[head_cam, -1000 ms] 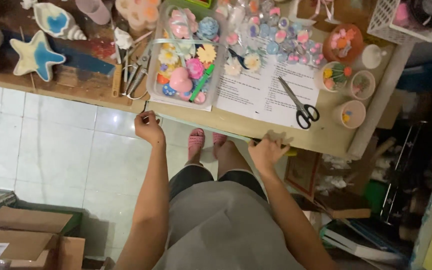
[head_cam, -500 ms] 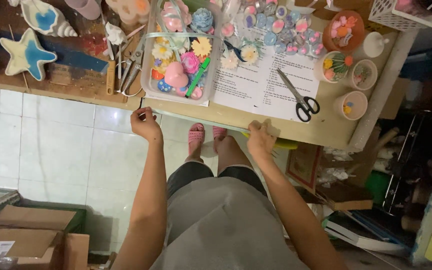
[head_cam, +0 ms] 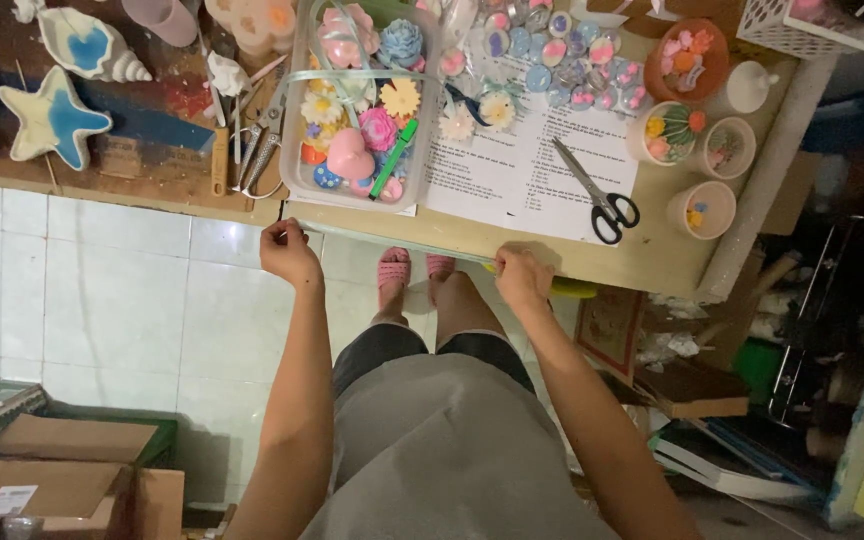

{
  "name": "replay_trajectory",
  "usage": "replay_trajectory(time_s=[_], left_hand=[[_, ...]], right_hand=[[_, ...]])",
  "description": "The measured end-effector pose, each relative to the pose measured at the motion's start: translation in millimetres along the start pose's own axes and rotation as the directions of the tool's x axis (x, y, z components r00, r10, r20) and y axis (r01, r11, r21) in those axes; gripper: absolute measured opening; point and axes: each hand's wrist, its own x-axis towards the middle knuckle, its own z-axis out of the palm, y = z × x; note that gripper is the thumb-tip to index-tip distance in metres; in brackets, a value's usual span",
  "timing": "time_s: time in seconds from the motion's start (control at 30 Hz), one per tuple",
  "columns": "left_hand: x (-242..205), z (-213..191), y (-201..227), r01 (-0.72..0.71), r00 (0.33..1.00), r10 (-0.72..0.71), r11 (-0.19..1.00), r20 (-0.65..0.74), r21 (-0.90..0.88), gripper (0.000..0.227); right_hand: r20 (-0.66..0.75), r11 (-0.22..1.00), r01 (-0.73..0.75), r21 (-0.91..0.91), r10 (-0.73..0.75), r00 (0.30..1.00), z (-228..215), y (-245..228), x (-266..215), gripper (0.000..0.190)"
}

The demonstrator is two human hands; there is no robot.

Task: Cutting several pieces of black ribbon from a spool using scissors on a craft workbench.

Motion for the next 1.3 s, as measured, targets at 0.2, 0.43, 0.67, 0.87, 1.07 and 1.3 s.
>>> replay_trajectory(time_s=[0.2, 0.43, 0.67, 0.87, 1.07, 1.3], left_hand=[[5, 1, -11, 0.036, 0.999, -0.037, 0.993, -0.007, -0.115, 0.013], [4, -3, 4, 0.086, 0.996, -0.085, 0.996, 0.036, -0.027, 0.012], [13, -2, 63, 0.068, 0.997, -0.062, 0.984, 0.041, -0.165, 0.012], [-11, 60, 266, 0.155, 0.851, 0.072, 0.912, 0.521, -0.379, 0.021], [-178, 53, 347, -0.364, 0.53, 0.178, 0.931, 0.829, 0.033, 0.032], [-273, 36, 405, 0.036, 0.087, 0.168, 0.985, 0.982, -0.171, 0.045]], right_hand=[[-0.046, 0.999, -0.023, -0.045, 0.021, 0.999, -5, -12, 3, 0.005], [0.031, 0.998, -0.015, -0.068, 0.017, 0.999, -13, -13, 4, 0.007], [0.001, 0.848, 0.177, 0.499, -0.205, 0.979, -64, 13, -14, 0.011], [0.02, 0.492, 0.101, 0.864, -0.234, 0.972, -189, -5, -57, 0.011], [-0.102, 0.238, 0.131, 0.962, -0.13, 0.986, -241, -24, -74, 0.012], [-0.146, 0.087, 0.159, 0.983, -0.14, 0.979, -264, -30, -76, 0.013]])
